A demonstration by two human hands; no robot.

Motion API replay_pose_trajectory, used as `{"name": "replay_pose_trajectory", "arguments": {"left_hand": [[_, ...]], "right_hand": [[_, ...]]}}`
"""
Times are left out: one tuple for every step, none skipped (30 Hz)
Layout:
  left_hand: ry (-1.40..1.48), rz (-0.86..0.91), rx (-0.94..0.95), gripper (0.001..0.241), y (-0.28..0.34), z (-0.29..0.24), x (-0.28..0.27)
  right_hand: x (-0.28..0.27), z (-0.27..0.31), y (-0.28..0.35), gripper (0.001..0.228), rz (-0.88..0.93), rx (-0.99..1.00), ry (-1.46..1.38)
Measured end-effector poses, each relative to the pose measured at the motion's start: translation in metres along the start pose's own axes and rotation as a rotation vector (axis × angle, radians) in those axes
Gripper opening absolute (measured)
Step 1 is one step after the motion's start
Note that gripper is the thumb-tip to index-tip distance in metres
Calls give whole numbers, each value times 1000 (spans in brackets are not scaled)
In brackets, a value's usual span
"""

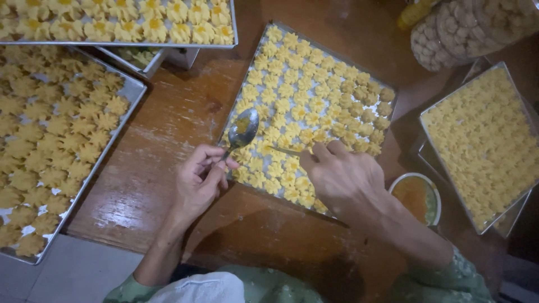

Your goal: Decorating star-shaped cookies with yellow jam using a spoon and a small spatula

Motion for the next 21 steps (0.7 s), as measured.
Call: {"name": "replay_pose_trajectory", "arguments": {"left_hand": [[0, -1, 0, 20, 0, 1, 0], [-12, 1, -1, 20, 0, 2, -1], [-24, 2, -3, 20, 0, 2, -1], [-24, 3, -2, 20, 0, 3, 0], [-28, 1, 4, 20, 0, 5, 0], [-32, 0, 11, 20, 0, 6, 0], [-33, 0, 12, 20, 0, 6, 1], [-29, -3, 13, 19, -1, 6, 1], [-26, -5, 15, 19, 0, 7, 1], [-26, -5, 16, 19, -1, 7, 1], [-32, -8, 21, 19, -1, 7, 1], [-36, -10, 28, 19, -2, 7, 1], [-36, -9, 32, 19, 0, 4, 2], [-36, -10, 21, 18, 0, 2, 2], [-36, -10, 10, 17, 0, -1, 2], [-35, -12, 22, 17, 0, 0, 2], [-4, -11, 15, 18, 1, 1, 2], [27, -10, 7, 19, 1, 3, 2], [26, -12, 19, 19, 2, 3, 5], [13, -19, -1, 13, 2, 4, 6], [-1, -25, -21, 8, 3, 5, 8]], "right_hand": [[1, 0, 0, 20, 0, -1, 0], [3, 0, 0, 20, -7, 5, -10], [4, -1, 0, 21, -14, 11, -21], [4, -1, 0, 21, -14, 12, -20], [4, -1, -1, 21, -12, 16, -26], [4, -1, -1, 22, -11, 21, -32], [3, 0, 0, 22, -11, 21, -32], [2, 1, 1, 20, -46, 20, -19], [1, 2, 3, 18, -80, 20, -6], [3, 2, 5, 18, -81, 20, -6], [4, 2, 8, 22, -137, 48, 13], [4, 1, 10, 27, -195, 77, 34], [7, -1, 15, 27, -198, 78, 37], [8, -3, 19, 29, -236, 89, 39], [9, -6, 23, 33, -275, 100, 41], [14, -7, 28, 33, -285, 100, 49], [17, -9, 34, 38, -335, 116, 62], [21, -10, 40, 43, -386, 131, 74], [15, -10, 44, 43, -395, 130, 81], [9, -9, 49, 51, -409, 133, 45], [4, -8, 54, 59, -423, 136, 9]]}}
Point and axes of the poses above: each hand's wrist, its own y-axis away from the middle knuckle, its own x-axis out of the palm, z = x × y, the point moved 2 cm from there along -y, towards the middle knuckle, and after that the axes turned 1 degree about -x, right-handed, at the moved point
